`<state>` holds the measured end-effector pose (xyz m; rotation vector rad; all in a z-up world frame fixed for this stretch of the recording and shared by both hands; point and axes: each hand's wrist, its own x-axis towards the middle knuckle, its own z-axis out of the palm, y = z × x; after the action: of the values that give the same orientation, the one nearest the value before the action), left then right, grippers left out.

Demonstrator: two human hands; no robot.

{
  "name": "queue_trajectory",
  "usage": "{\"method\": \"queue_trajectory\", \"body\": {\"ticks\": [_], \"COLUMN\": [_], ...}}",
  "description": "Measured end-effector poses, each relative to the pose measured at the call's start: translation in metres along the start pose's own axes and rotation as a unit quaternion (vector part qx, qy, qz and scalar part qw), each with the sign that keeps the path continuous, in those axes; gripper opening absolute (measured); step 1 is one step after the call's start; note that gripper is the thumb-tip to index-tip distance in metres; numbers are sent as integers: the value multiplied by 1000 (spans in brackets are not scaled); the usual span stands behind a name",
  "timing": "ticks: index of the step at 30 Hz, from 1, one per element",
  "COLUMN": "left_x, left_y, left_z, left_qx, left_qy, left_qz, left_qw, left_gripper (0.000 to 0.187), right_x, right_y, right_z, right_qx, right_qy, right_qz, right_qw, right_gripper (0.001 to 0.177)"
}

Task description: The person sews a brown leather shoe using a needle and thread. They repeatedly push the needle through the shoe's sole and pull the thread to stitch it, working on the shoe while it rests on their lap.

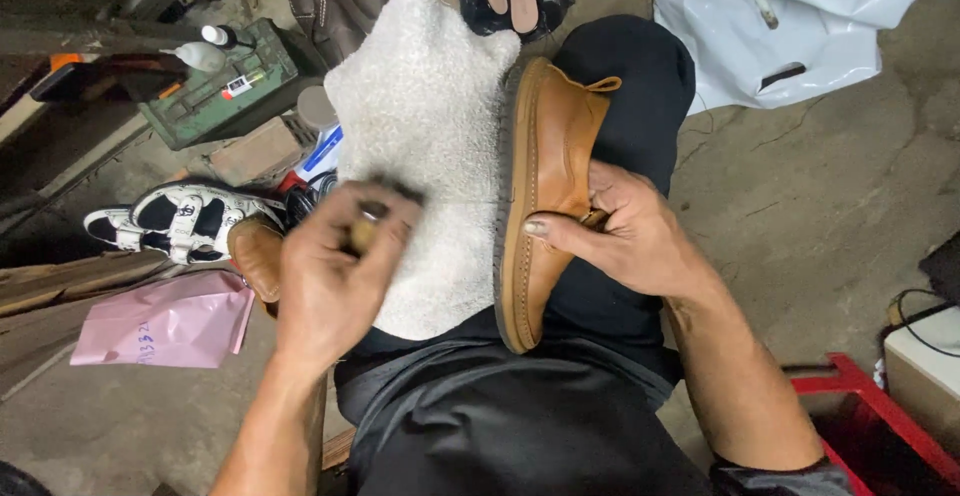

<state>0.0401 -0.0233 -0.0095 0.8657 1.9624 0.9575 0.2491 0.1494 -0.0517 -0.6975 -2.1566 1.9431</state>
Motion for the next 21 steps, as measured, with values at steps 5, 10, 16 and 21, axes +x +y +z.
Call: {"method": "queue_trajectory", "body": {"ticks": [5,10,16,21], "left_x": [-9,-31,-24,-19], "left_y": [29,33,24,27], "left_z": [-19,-26,-27,-25], "left_qx": [117,229,243,277], "left_qy": [-2,-113,-184,-168], "left_qz": [33,175,141,162], "left_qw": [993,951,942,932], "left_gripper": [52,41,54,52], "right_x": [6,6,2,4], "right_y": [-6,-11,-12,-17], "right_z": [2,1,-1,-2], "right_qx": [8,63,84,54], "right_qy": [11,-11,-16,-12], "right_qz": [36,55,75,81], "right_qw": [999,996,994,995], "right_gripper": [5,12,16,15]}}
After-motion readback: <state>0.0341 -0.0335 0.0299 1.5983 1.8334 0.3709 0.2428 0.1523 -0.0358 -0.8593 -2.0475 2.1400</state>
